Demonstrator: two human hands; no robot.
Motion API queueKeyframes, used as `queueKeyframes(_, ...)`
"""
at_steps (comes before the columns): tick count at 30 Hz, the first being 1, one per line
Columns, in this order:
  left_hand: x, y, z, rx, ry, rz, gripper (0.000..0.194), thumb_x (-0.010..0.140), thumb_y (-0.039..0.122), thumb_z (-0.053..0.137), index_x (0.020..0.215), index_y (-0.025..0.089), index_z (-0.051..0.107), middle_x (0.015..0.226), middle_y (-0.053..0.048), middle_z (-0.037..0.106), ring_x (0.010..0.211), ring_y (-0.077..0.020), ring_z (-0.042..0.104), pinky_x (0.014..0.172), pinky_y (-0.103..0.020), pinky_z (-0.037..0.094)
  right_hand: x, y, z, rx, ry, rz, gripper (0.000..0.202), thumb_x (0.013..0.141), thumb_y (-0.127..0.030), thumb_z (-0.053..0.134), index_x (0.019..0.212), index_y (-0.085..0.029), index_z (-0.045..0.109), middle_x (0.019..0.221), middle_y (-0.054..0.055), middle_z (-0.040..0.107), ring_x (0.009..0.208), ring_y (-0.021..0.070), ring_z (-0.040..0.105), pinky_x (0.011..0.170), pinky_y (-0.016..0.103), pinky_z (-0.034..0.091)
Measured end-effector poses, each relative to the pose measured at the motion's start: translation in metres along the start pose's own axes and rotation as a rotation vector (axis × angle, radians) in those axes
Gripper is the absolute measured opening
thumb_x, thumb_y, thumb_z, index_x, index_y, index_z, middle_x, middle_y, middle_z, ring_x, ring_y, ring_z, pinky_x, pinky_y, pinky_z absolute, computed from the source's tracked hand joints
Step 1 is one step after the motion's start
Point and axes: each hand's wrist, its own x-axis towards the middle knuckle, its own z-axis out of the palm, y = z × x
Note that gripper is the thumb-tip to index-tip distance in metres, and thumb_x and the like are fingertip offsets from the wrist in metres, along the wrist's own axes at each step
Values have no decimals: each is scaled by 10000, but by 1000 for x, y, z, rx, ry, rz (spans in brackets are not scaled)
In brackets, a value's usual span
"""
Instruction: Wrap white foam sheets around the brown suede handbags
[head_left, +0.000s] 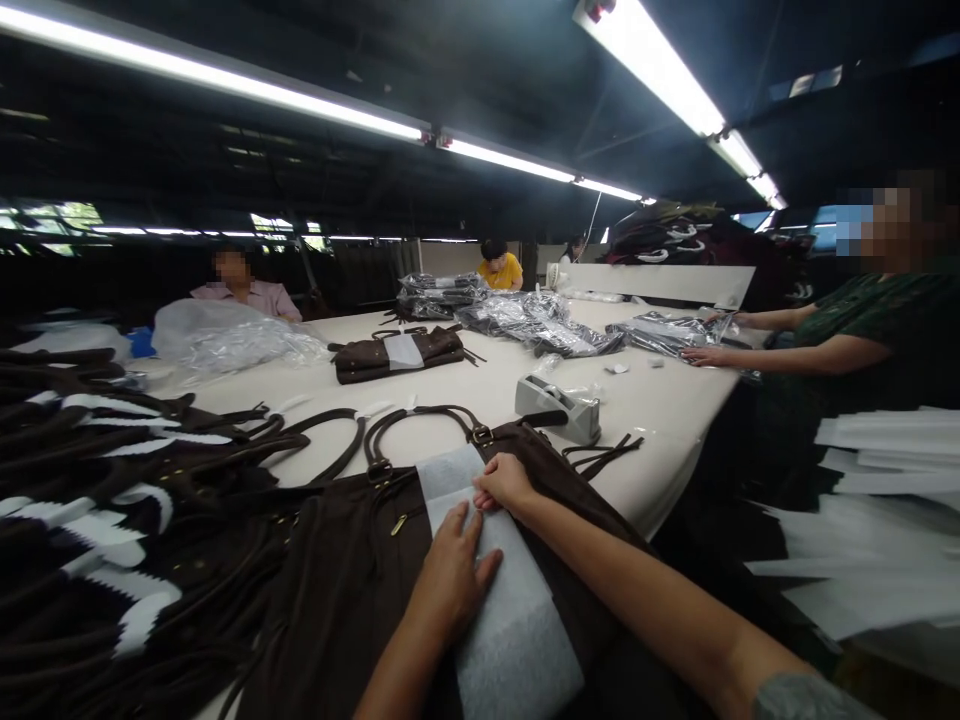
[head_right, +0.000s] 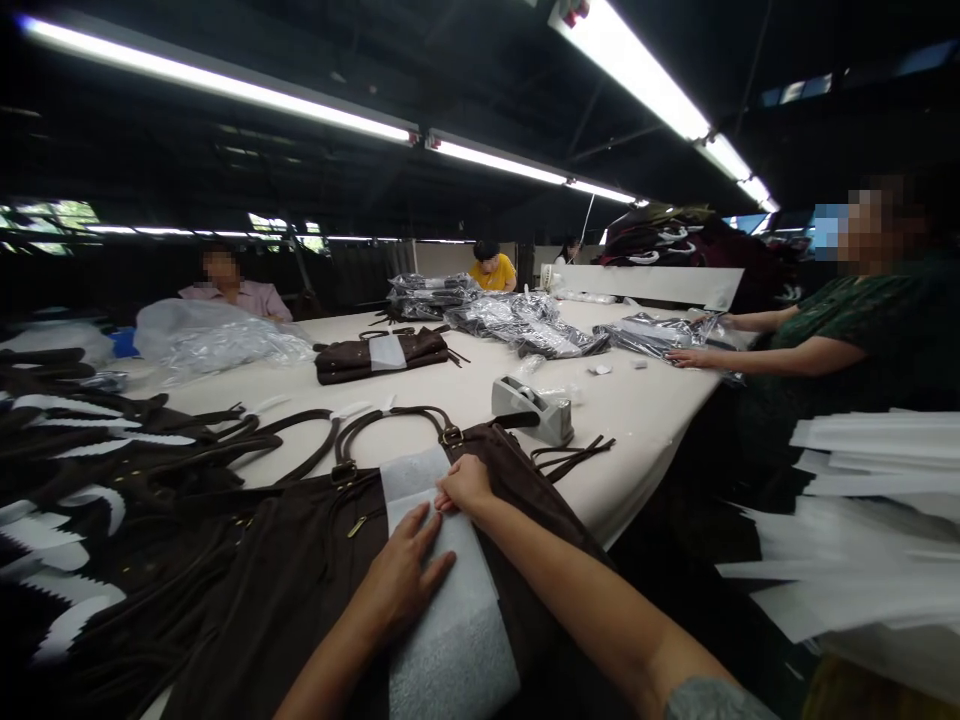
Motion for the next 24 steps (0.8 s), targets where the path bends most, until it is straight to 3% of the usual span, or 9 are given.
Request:
queueKeyframes(5, -1, 2, -2, 17, 10, 1, 600, 852, 387, 468, 1363, 74, 468, 1503, -201, 338, 1396, -311, 307, 1142, -448, 284, 10, -5, -12, -188, -90, -11, 241, 658, -199, 800, 630, -158, 564, 491, 30, 636, 444, 139, 617, 399, 185, 451)
queueKeyframes(10, -3, 2, -5, -4, 7, 4, 583, 851, 381, 478, 1343, 70, 494, 1497, -215, 341, 1391, -319, 318, 1140, -432, 291, -11, -1, -24, -334, -206, -54, 362, 698, -230, 772, 475, -170, 494, 380, -8, 546, 341, 84, 488, 331, 171, 333)
queueKeyframes(15, -1, -3, 1, 15, 43, 0, 569, 849, 388, 484, 1336, 95, 509, 1481, -200, 376, 1374, -308, 352, 1133, -432, 307, -31, 2, -65, -402, -455, -70, 323, 646, -289, 807, 541, -171, 525, 396, -38, 549, 331, 76, 445, 339, 173, 301)
queueKeyframes(16, 1, -5, 4, 25, 55, 2, 565, 845, 389, 485, 1328, 98, 518, 1475, -196, 389, 1368, -304, 365, 1129, -434, 315, -29, -2, -81, -395, -410, -116, 283, 676, -315, 786, 599, -172, 554, 434, -36, 576, 351, 82, 470, 358, 175, 323)
queueKeyframes(17, 2, -8, 8, 38, 70, 7, 559, 841, 392, 484, 1317, 102, 529, 1468, -192, 402, 1359, -301, 380, 1124, -434, 325, -24, -9, -98, -387, -286, -177, 239, 730, -340, 742, 671, -174, 581, 497, -26, 616, 389, 89, 509, 391, 180, 357)
queueKeyframes(20, 10, -26, 21, 78, 140, 55, 526, 832, 410, 485, 1261, 123, 586, 1427, -182, 464, 1310, -304, 450, 1088, -442, 382, 0, -35, -158, -397, 270, -317, 173, 901, -336, 539, 917, -185, 623, 835, 41, 706, 675, 116, 640, 578, 199, 450)
queueKeyframes(21, 13, -34, 26, 89, 163, 85, 515, 831, 419, 488, 1241, 130, 606, 1406, -182, 489, 1289, -309, 475, 1071, -447, 405, 9, -44, -179, -416, 386, -320, 182, 916, -321, 513, 974, -189, 624, 941, 56, 698, 795, 126, 644, 648, 207, 455)
queueKeyframes(22, 17, -43, 31, 98, 181, 121, 505, 833, 424, 491, 1227, 136, 620, 1387, -183, 509, 1269, -312, 497, 1052, -446, 426, 19, -51, -198, -435, 439, -304, 188, 910, -319, 525, 995, -188, 629, 1004, 65, 683, 889, 141, 629, 700, 215, 450)
queueKeyframes(24, 25, -61, 40, 112, 207, 201, 484, 845, 427, 491, 1217, 154, 637, 1354, -177, 543, 1236, -311, 529, 1020, -435, 461, 38, -60, -227, -468, 423, -235, 216, 847, -364, 622, 904, -160, 665, 972, 75, 678, 937, 175, 605, 728, 231, 441)
